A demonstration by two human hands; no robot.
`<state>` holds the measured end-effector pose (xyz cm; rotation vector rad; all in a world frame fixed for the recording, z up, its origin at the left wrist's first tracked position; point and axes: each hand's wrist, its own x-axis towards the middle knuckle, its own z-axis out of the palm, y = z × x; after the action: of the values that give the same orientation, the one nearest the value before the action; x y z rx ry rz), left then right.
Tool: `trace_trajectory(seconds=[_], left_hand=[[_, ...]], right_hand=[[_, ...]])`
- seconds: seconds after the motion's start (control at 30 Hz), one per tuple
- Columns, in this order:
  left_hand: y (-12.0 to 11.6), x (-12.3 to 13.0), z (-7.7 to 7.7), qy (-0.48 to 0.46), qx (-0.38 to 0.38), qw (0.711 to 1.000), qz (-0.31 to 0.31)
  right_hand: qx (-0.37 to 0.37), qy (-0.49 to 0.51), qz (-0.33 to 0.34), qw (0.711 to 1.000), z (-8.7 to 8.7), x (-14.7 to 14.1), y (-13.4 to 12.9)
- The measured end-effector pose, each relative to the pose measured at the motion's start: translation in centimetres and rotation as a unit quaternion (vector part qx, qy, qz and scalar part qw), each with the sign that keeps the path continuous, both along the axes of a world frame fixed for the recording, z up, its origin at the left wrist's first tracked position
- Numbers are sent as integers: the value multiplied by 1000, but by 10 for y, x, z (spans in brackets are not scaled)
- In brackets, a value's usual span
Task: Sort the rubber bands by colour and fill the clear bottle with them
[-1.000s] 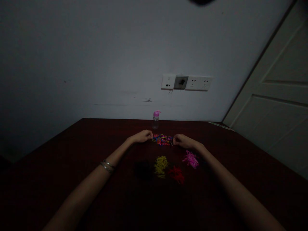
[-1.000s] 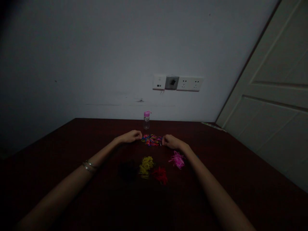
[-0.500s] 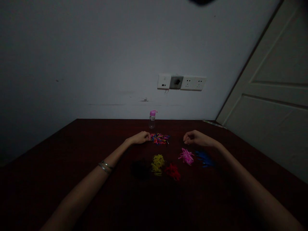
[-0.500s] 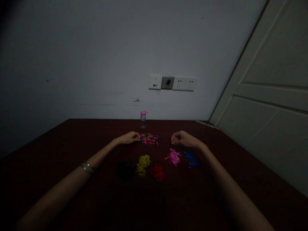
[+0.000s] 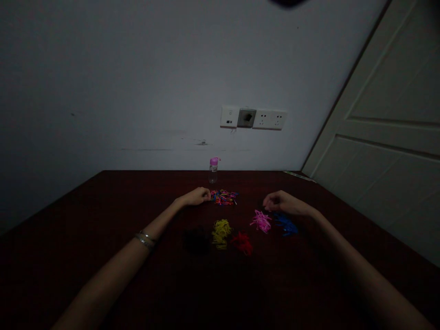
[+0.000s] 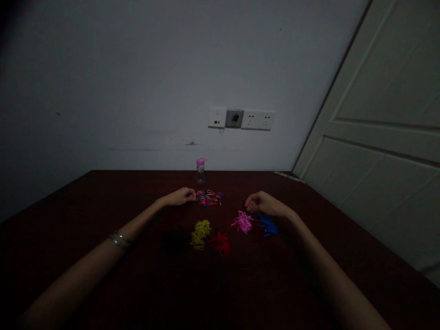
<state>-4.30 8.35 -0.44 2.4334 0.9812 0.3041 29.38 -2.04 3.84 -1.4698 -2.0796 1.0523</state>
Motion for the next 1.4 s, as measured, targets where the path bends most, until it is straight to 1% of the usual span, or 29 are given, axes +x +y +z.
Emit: trace_trajectory(seconds=[0.1,0.2,0.27,0.33,0.37,0.47,0.57,0.63,0.73,0.8,0.9,0.97,1.03,1.1,1.17,1.23,1.3,1.37,1.4], left_hand=[[0,0,0,1,-1,1000,2],[-2,0,1,0,-1,1000,3],[-2,0,2,-3,2,1000,0],[-3,0,3,-8,2,1000,-7],[-3,0,3,-9,0,1000,-8],[-3,0,4,-9,-8,1000,-4],[-4,0,5,-9,-8,1000,1],[-5,1,6,-14,-6,1000,0],[-8,5,9,-36,-2,999,-9],[-12,11,11,-54,4,998,-21],[-19,28,16,-66,22,997,-41],[-26,49,21,-60,38,996,-56],[-35,76,28,-30,53,995,-76],[-45,110,34,-1,80,992,-101],[-57,146,37,30,104,985,-131],[-70,180,36,48,122,979,-154],[-82,206,31,48,125,977,-165],[-91,219,25,41,124,975,-181],[-93,221,22,35,124,974,-187]], right_hand=[[20,18,7,1000,4,-30,-8],[66,48,36,996,4,-80,-23],[126,53,62,989,1,-117,-34],[196,56,134,970,-5,-150,-44],[214,54,172,960,-8,-164,-47],[228,13,252,940,-17,-190,-52],[222,-18,296,929,-22,-197,-52],[218,-13,305,927,-21,-194,-51],[217,26,281,934,-13,-177,-48],[215,50,242,945,-3,-157,-46],[185,50,141,971,18,-117,-45],[201,49,63,976,33,-86,-44],[243,55,-26,968,44,-55,-42],[275,66,-116,952,49,-28,-38],[290,76,-180,937,48,-6,-33],[295,74,-212,929,44,9,-29],[299,61,-222,926,39,17,-25],[306,44,-222,925,35,20,-24],[308,35,-218,926,33,20,-23]])
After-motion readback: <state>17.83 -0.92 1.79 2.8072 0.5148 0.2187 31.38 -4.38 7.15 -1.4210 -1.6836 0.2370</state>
